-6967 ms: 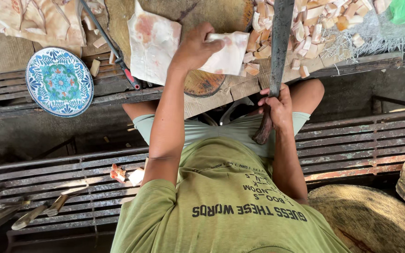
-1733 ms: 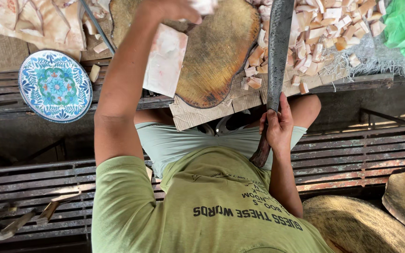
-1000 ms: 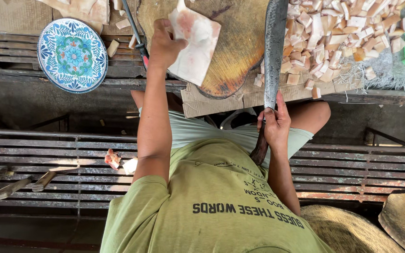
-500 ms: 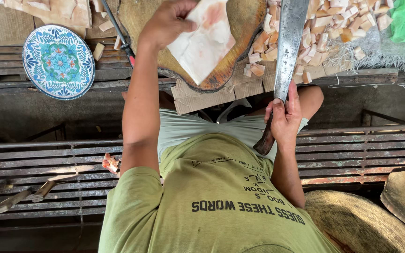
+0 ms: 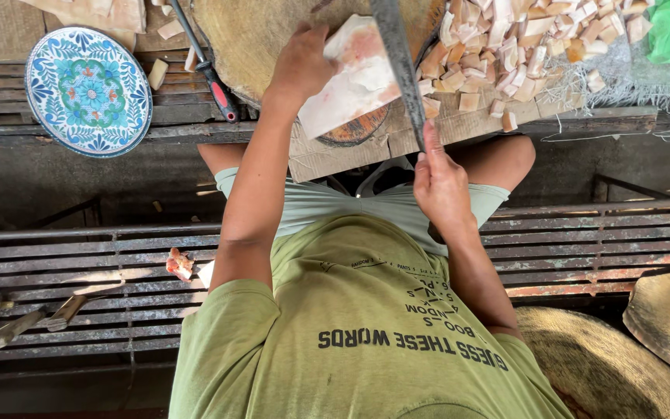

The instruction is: The person uses a large knife to cut a slab of pork fat into strips and then into small cubes on a round wooden cutting board. The cut pieces accumulate on the board and nearby surface throughout the clip.

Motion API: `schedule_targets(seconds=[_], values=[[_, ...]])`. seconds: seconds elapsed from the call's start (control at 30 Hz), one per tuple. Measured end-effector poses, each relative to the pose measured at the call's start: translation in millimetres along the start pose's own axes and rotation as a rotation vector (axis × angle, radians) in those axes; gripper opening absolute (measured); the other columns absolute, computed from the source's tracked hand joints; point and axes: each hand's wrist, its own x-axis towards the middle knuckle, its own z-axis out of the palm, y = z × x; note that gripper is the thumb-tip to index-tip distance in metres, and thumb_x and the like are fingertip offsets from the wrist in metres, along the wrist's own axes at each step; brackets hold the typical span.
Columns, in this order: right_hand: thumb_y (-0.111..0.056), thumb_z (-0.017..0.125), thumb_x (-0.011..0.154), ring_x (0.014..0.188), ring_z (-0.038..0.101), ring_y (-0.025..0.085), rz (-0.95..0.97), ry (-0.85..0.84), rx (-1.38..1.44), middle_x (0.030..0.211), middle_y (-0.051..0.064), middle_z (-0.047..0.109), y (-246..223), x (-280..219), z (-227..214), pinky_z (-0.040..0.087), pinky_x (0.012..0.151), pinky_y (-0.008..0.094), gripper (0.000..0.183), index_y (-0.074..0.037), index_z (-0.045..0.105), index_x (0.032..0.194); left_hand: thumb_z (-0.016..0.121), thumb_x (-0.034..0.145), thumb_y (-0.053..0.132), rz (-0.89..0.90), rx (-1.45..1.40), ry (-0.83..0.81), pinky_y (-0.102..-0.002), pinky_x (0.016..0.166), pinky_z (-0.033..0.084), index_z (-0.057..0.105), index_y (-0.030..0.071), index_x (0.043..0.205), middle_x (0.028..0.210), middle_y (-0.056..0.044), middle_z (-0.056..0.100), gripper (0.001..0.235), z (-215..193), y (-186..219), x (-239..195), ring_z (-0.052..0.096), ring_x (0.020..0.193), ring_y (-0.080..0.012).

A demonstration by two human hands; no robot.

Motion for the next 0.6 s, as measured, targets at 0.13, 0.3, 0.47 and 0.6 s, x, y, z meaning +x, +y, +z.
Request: schedule_targets(seconds=[0.13, 0.3, 0.47, 0.6], values=[[0.002, 0.060, 0.093, 0.078, 0.068, 0.046, 0.033, -0.117, -0.103, 0.099, 0.025, 0.072, -6, 5, 8, 0.055, 0.072, 0.054, 0.070, -0.011, 0.040, 0.159, 0.088, 0.075, 0.018, -0.014, -0.051, 0.074, -0.046, 0.094, 0.051, 0.066, -0.003, 0.119, 0.114, -0.024, 0.067, 0.054, -14, 8, -12, 0.064, 0.108, -0.0419], [0.002, 0.061, 0.092, 0.075, 0.067, 0.047, 0.055, -0.169, -0.156, 0.101, 0.026, 0.072, -7, 9, 13, 0.055, 0.069, 0.056, 0.070, -0.011, 0.042, 0.158, 0.086, 0.080, 0.015, -0.016, -0.153, 0.052, -0.043, 0.092, 0.055, 0.069, -0.001, 0.115, 0.111, -0.020, 0.070, 0.042, -25, 9, -20, 0.070, 0.102, -0.0355], [0.003, 0.059, 0.101, 0.076, 0.071, 0.032, -0.078, -0.013, -0.046, 0.094, 0.017, 0.072, -19, 14, -20, 0.062, 0.071, 0.040, 0.071, -0.015, 0.033, 0.165, 0.088, 0.078, 0.013, -0.001, -0.126, 0.084, -0.042, 0.089, 0.055, 0.070, 0.001, 0.112, 0.108, -0.019, 0.070, 0.040, -25, 11, -25, 0.070, 0.100, -0.0340], [0.005, 0.048, 0.109, 0.073, 0.072, 0.013, -0.149, 0.329, 0.106, 0.097, 0.010, 0.075, -30, 10, -66, 0.063, 0.066, 0.027, 0.066, -0.016, 0.026, 0.168, 0.087, 0.081, 0.011, -0.008, -0.169, 0.089, -0.041, 0.089, 0.056, 0.070, 0.001, 0.111, 0.108, -0.017, 0.070, 0.036, -20, 10, -26, 0.071, 0.099, -0.0315]])
